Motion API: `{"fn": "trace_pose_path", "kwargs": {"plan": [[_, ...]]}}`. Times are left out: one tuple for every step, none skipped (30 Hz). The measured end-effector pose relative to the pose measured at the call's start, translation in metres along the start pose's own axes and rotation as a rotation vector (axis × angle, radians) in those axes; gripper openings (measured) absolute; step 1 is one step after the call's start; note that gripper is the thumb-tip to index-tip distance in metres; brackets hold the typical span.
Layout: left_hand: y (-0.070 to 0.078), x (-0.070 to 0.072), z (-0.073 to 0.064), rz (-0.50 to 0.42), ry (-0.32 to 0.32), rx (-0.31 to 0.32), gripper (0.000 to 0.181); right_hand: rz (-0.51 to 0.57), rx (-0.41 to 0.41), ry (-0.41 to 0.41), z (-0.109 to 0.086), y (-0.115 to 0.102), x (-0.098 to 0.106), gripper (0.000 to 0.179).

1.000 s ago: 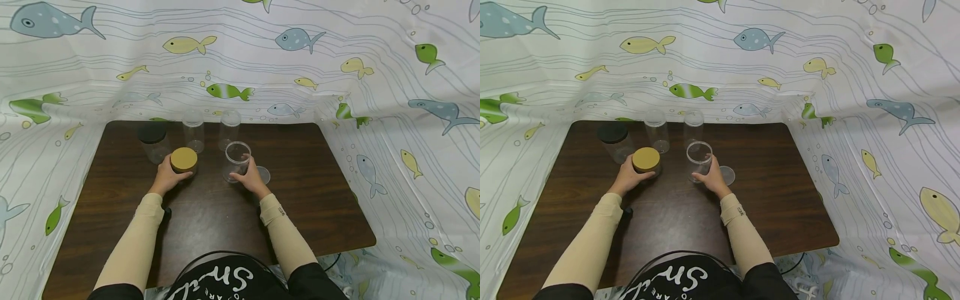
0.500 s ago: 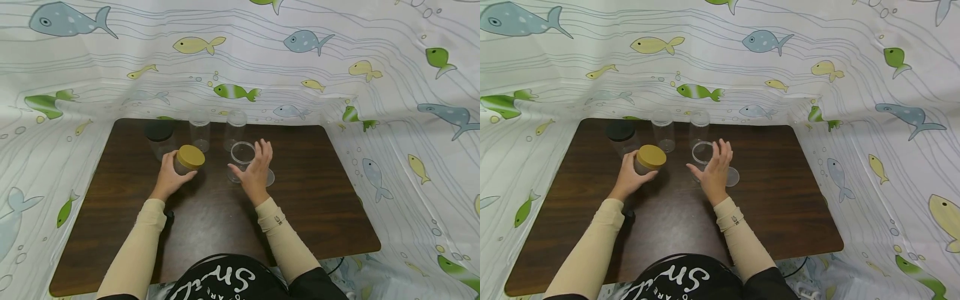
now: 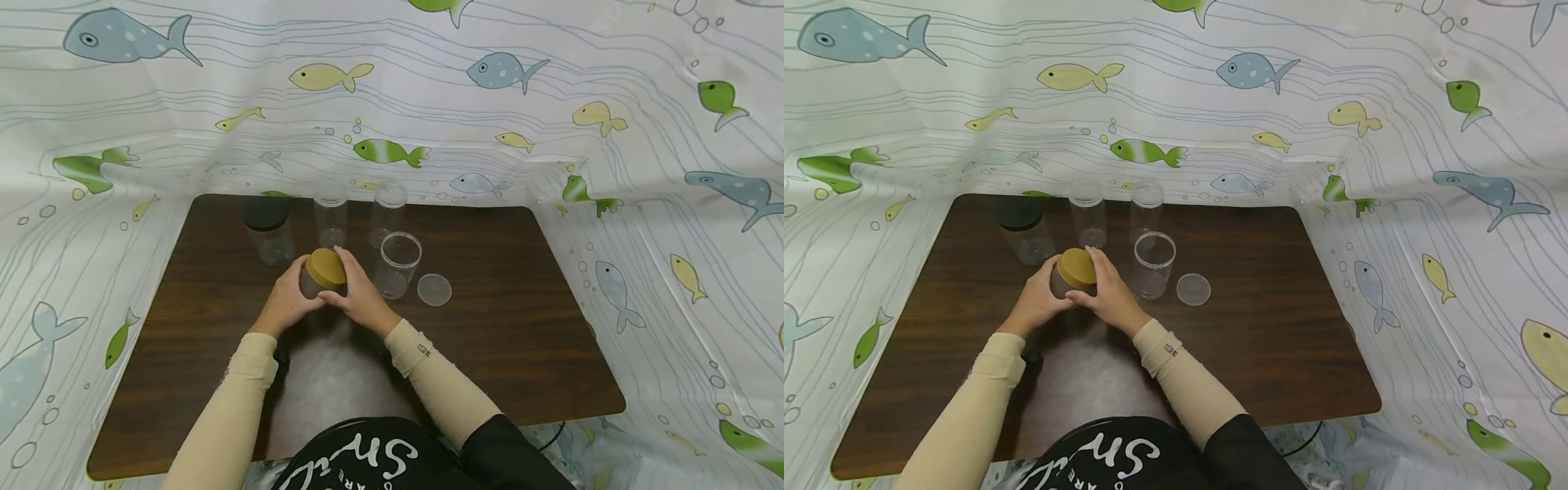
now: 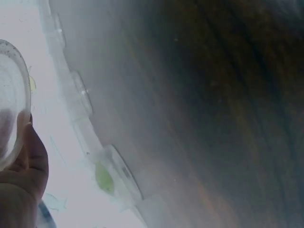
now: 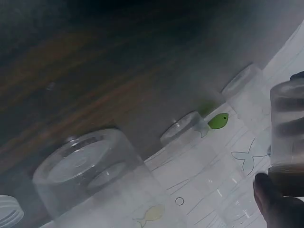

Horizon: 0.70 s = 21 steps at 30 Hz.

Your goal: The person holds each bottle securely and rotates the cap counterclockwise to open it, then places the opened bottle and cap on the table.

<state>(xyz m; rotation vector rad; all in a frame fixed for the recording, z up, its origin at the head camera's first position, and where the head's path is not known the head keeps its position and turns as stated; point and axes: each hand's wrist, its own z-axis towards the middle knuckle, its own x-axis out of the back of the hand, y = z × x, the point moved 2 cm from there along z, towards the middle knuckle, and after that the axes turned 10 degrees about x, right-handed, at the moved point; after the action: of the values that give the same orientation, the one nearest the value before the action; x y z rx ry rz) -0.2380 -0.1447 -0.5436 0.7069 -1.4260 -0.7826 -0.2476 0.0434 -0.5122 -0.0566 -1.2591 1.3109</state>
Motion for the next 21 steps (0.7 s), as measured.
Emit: {"fn": "trace_pose_path", "kwargs": {"plan": [[0.0002,-0.0009,-0.0005,0.006,-0.005,-0.004,0.094,0.022,-0.031,-0.005,0.0015,0.0003,-0.0013,0.095],[0.0004,-0.0019,-0.0011,0.011,-0.012,-0.008,0.093,0.044,-0.054,-0.001,0.003,0.0005,-0.0021,0.09],[0.0004,-0.003,-0.0017,0.014,-0.02,-0.011,0.092,0.056,-0.076,0.004,0.0042,0.0014,-0.0031,0.085],[0.0006,-0.0043,-0.0023,0.019,-0.028,-0.015,0.092,0.065,-0.1,0.012,0.005,0.0023,-0.0041,0.081],[0.0005,-0.0055,-0.003,0.021,-0.035,-0.018,0.091,0.079,-0.129,0.026,0.0055,0.0027,-0.0048,0.076],[0.0004,-0.0065,-0.0037,0.022,-0.04,-0.02,0.091,0.089,-0.155,0.038,0.0058,0.0031,-0.0057,0.072],[0.0006,-0.0076,-0.0043,0.017,-0.042,-0.02,0.09,0.095,-0.176,0.049,0.0058,0.0039,-0.0063,0.07],[0.0005,-0.0084,-0.0048,0.012,-0.043,-0.017,0.09,0.102,-0.194,0.061,0.0058,0.0046,-0.0069,0.068],[0.0006,-0.0091,-0.0051,0.005,-0.043,-0.015,0.089,0.112,-0.209,0.072,0.0056,0.0052,-0.0075,0.067],[0.0005,-0.0095,-0.0052,0.0,-0.042,-0.015,0.089,0.12,-0.221,0.082,0.0053,0.0051,-0.0079,0.066],[0.0006,-0.0096,-0.0053,-0.004,-0.042,-0.012,0.088,0.129,-0.229,0.091,0.005,0.0049,-0.0081,0.066],[0.001,-0.0096,-0.0054,-0.008,-0.043,-0.011,0.088,0.13,-0.23,0.096,0.0047,0.0053,-0.0085,0.065],[0.0013,-0.0096,-0.0052,-0.01,-0.047,-0.011,0.088,0.131,-0.23,0.102,0.0044,0.0055,-0.0086,0.064],[0.0014,-0.0095,-0.0049,-0.008,-0.052,-0.011,0.087,0.135,-0.226,0.105,0.0041,0.0058,-0.0086,0.063],[0.0017,-0.0093,-0.0046,-0.012,-0.058,-0.012,0.087,0.138,-0.219,0.105,0.0039,0.0062,-0.0086,0.062],[0.002,-0.0089,-0.0045,-0.017,-0.067,-0.009,0.087,0.141,-0.212,0.102,0.0036,0.0065,-0.0085,0.061],[0.0026,-0.0083,-0.0047,-0.026,-0.08,-0.005,0.086,0.147,-0.202,0.098,0.0034,0.0068,-0.0081,0.061],[0.0028,-0.0077,-0.0049,-0.037,-0.094,0.0,0.086,0.154,-0.192,0.094,0.0033,0.0069,-0.0076,0.061],[0.0031,-0.0071,-0.005,-0.046,-0.108,0.004,0.086,0.163,-0.181,0.088,0.0033,0.0071,-0.0069,0.061],[0.0037,-0.0064,-0.0052,-0.06,-0.121,0.009,0.086,0.172,-0.171,0.081,0.0033,0.0076,-0.0063,0.061],[0.0038,-0.0058,-0.0054,-0.075,-0.137,0.015,0.085,0.18,-0.16,0.074,0.0033,0.0075,-0.0054,0.061]]}}
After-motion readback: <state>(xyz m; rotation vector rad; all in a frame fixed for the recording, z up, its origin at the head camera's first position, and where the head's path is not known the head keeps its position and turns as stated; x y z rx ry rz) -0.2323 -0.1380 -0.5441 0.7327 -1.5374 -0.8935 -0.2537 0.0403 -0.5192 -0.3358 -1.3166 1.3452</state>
